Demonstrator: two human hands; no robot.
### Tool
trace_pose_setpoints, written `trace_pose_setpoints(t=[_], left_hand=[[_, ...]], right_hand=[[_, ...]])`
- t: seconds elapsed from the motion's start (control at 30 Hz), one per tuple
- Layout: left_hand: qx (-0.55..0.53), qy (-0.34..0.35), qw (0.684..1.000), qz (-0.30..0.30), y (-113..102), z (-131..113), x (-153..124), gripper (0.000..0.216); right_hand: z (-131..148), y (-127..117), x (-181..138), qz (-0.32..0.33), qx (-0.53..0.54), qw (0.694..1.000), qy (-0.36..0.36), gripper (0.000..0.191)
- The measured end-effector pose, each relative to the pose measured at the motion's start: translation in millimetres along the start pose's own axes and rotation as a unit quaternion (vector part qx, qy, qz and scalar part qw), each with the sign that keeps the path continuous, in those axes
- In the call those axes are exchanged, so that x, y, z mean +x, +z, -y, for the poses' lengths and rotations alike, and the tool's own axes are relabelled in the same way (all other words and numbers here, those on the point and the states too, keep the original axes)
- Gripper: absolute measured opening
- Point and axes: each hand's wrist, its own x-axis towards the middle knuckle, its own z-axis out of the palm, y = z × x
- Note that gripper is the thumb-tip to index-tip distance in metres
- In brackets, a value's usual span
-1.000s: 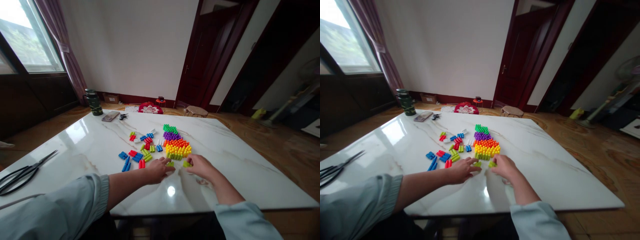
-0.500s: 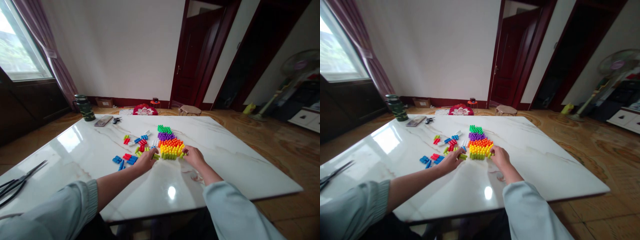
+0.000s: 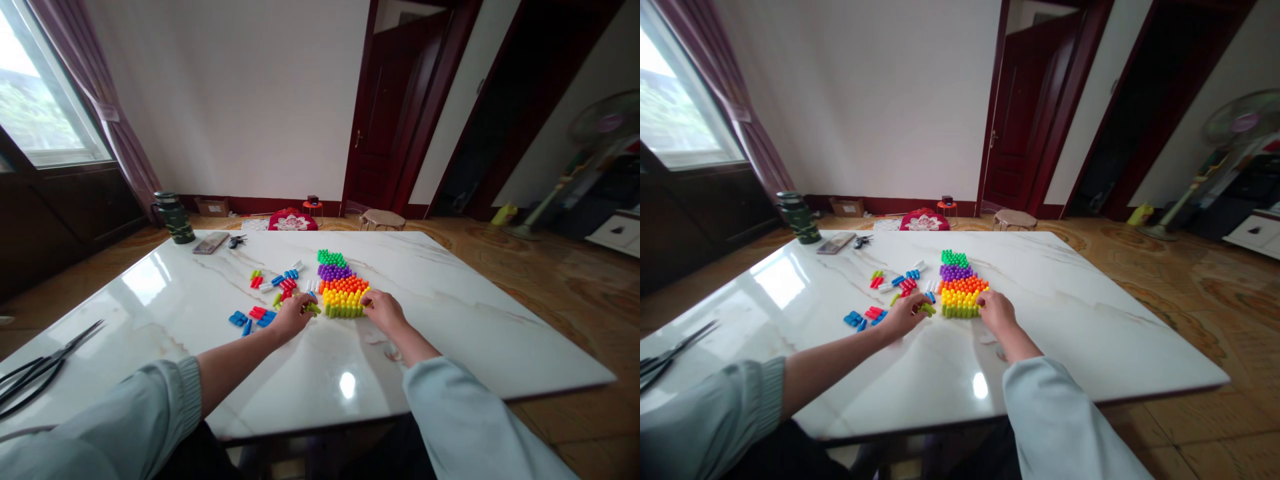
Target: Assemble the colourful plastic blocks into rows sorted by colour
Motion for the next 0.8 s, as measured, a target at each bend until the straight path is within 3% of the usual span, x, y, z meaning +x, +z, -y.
trace_pose_setpoints(t=[0.13,0.23,0.37,0.47,0.57,0.7,0.8], left_hand=[[0.010,0.014,1.000,-0.013,-2.3,-3.7,0.4,0.025],[0.011,0.014,0.999,-0.037,-3.6,-8.8,0.7,0.021],[-0.047,0.011,0.996,-0.075,-5.4,-18.6,1.3,0.011],[-0.081,0.014,0.992,-0.091,-8.3,-26.0,1.3,0.009],[-0.083,0.025,0.991,-0.101,-11.2,-30.8,0.7,0.013],[-0.076,0.026,0.991,-0.107,-10.2,-32.0,0.7,0.021],[-0.165,0.019,0.983,-0.081,-6.5,-32.5,1.3,0.024]], right_hand=[[8.6,-3.5,-1.8,-0.043,0.006,0.999,0.005,0.016],[28.4,-0.2,-3.5,-0.039,0.138,0.990,-0.012,0.007],[62.6,11.9,-1.2,0.096,0.386,0.916,0.043,0.016],[81.2,17.9,2.4,0.144,0.458,0.875,0.063,0.030],[91.3,17.3,3.9,0.131,0.493,0.858,0.055,0.033],[95.0,12.0,3.3,0.097,0.539,0.833,0.081,0.021],[90.3,7.7,4.9,0.077,0.607,0.781,0.128,0.019]])
